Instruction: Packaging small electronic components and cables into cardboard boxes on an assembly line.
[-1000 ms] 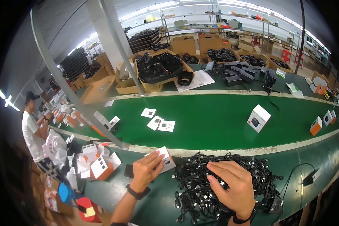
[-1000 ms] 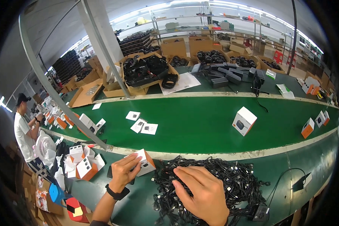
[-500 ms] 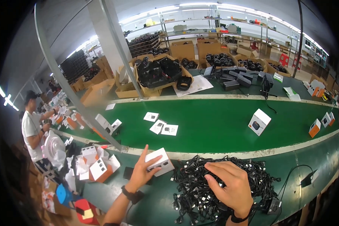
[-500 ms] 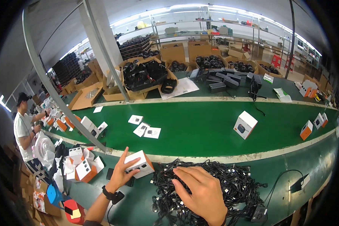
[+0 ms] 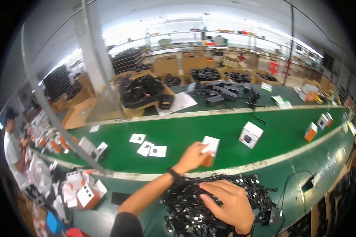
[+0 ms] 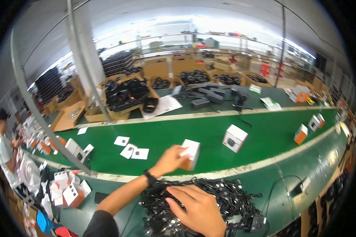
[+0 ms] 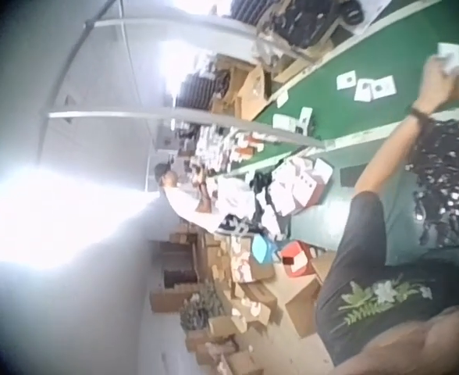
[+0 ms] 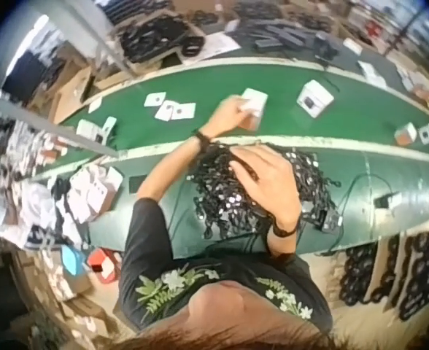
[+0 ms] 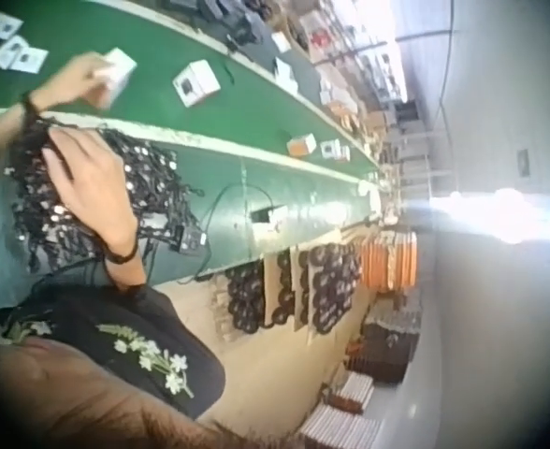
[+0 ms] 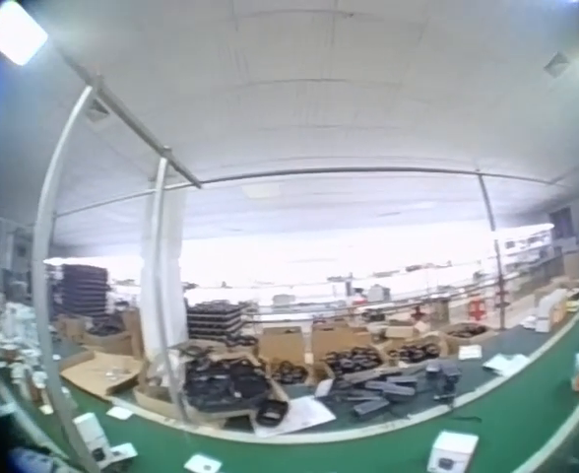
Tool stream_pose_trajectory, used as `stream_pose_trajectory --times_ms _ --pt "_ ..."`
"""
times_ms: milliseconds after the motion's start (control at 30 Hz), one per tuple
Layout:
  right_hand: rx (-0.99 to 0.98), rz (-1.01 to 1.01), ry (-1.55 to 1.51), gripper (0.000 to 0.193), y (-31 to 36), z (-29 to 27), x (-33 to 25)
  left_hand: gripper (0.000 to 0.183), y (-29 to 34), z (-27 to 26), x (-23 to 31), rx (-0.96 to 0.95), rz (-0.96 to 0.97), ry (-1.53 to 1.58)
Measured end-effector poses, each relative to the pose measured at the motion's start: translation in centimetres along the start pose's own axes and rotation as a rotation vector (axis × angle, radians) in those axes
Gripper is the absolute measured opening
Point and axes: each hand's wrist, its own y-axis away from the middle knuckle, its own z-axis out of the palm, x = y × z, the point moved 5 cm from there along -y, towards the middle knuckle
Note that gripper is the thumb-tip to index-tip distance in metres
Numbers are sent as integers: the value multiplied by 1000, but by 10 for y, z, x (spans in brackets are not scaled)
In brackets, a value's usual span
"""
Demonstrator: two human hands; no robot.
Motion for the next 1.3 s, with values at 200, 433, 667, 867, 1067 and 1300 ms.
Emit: stream_pose_trajectory --times_ms 200,433,667,867,1067,1300 --pt "-24 16 -23 27 -6 5 2 81 -32 -58 -80 -43 22 3" --pt "-24 12 -70 24 -11 -4 0 156 54 -210 -275 -222 -601 -609" --pt "-62 49 43 27 -9 18 19 125 67 -140 -245 -104 -475 -612" --pt "-93 47 44 27 -8 21 19 106 53 -138 -202 -89 -373 -392" --pt "-100 54 52 28 -6 21 20 122 32 -124 -198 -194 -296 -625" --pt "-82 63 73 29 -9 16 12 112 34 -117 -210 -287 -638 -636"
